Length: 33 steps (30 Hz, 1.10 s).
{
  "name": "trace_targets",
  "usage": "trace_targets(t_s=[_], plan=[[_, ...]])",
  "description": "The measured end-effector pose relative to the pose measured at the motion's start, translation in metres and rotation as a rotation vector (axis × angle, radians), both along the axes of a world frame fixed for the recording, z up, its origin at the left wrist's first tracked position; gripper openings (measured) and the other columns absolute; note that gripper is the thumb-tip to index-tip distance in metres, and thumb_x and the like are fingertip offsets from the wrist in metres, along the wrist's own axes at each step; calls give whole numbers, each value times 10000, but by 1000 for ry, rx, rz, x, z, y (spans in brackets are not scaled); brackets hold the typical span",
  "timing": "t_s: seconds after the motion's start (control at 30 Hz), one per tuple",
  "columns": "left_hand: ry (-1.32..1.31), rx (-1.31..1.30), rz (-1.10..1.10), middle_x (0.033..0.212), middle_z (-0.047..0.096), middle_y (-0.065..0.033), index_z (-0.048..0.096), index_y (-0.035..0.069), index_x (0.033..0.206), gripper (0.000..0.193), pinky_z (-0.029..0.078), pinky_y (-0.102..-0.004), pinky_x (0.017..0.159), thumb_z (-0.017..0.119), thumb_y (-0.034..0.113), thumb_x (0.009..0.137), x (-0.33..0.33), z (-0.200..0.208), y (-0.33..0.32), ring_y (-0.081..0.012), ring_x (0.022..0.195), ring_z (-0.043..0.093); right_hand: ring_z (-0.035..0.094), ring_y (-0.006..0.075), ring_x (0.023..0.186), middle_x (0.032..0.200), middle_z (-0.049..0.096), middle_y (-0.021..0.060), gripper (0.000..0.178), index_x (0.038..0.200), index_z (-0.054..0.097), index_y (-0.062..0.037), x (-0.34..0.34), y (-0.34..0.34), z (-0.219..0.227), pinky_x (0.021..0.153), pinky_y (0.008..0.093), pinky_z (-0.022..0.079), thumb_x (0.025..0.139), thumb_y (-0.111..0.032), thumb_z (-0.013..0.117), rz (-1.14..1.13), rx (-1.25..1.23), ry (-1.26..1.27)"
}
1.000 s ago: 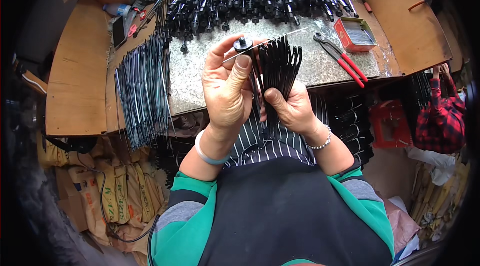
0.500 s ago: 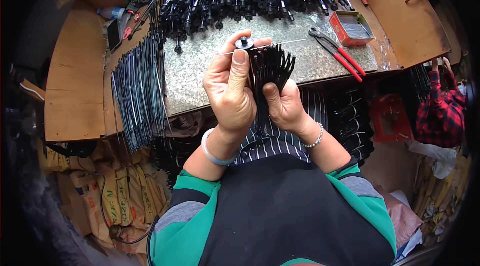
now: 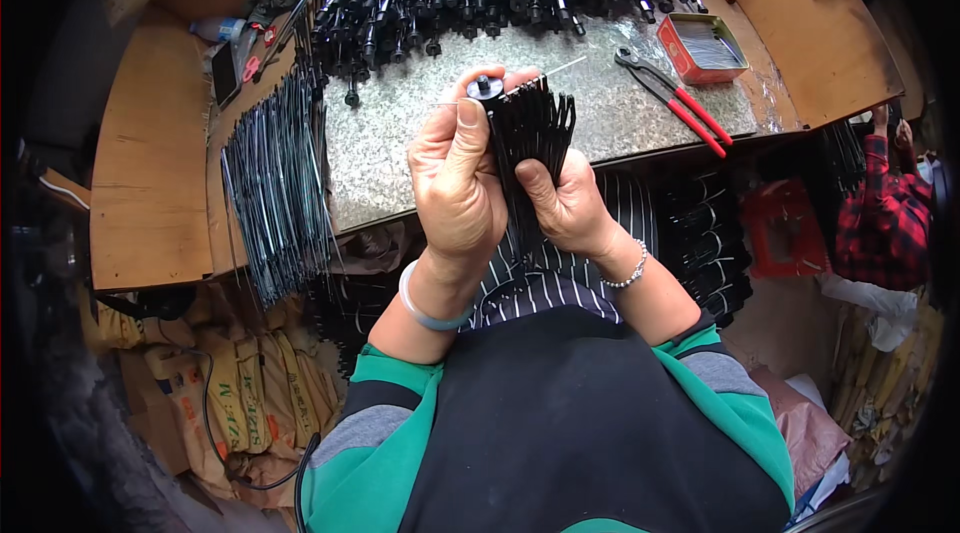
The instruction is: Assembling and securing bundles of black plastic rods using pliers at a workbench.
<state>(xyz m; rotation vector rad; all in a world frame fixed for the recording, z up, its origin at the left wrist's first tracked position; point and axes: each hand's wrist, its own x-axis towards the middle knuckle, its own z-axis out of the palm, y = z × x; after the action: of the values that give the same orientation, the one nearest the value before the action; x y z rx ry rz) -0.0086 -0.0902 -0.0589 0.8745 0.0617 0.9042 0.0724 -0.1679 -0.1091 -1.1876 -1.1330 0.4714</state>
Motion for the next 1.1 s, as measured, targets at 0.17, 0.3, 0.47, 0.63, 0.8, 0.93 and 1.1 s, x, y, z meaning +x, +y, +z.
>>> trace_targets(t_s=[0.17,0.3,0.47,0.63,0.8,0.93,1.1], plan=[[-49,-43,-90,1187,512,-209,453,-39,1169,354,415,-352,931,397,233,950,2,4,-1,-240,1079,529,562,184,643,750,592,148,385,974,560,23,-5,6,3,583,303,447,907,-350,496,76,116,108],[-53,7,0,1186,524,-179,484,-49,1143,367,418,-327,926,415,251,944,4,-3,-2,-217,1066,533,571,215,664,774,591,147,366,1029,542,15,-4,5,3,605,306,449,903,-327,507,-59,129,-75],[-64,0,-4,1162,543,-164,508,-56,1126,376,440,-303,893,416,260,945,6,-5,0,-192,1014,558,579,237,674,770,592,144,347,1029,552,19,-9,-1,3,629,305,453,892,-299,536,-207,127,-59],[-90,-76,-71,1149,551,-160,508,-56,1130,380,452,-298,873,418,263,944,2,-9,2,-180,989,570,574,203,679,785,599,127,312,1006,567,21,-3,-5,8,626,300,452,882,-264,559,-82,107,-74],[-66,-79,-73,1132,561,-157,510,-57,1127,373,461,-298,861,423,256,942,3,-11,3,-180,971,578,569,175,701,805,602,112,292,1006,572,19,-4,-4,6,639,291,453,885,-246,556,-55,116,-39],[-64,-87,-72,1134,561,-156,512,-56,1126,370,454,-304,874,423,253,943,2,-11,1,-188,986,572,568,171,712,813,604,110,289,1014,569,19,-5,-2,3,650,287,454,884,-239,557,-35,113,-26],[-65,-77,-66,1166,540,-158,513,-54,1127,373,432,-323,911,417,257,944,4,-12,1,-214,1041,544,587,187,735,829,611,120,331,1041,554,17,-3,-2,2,663,294,456,888,-277,545,8,75,8]])
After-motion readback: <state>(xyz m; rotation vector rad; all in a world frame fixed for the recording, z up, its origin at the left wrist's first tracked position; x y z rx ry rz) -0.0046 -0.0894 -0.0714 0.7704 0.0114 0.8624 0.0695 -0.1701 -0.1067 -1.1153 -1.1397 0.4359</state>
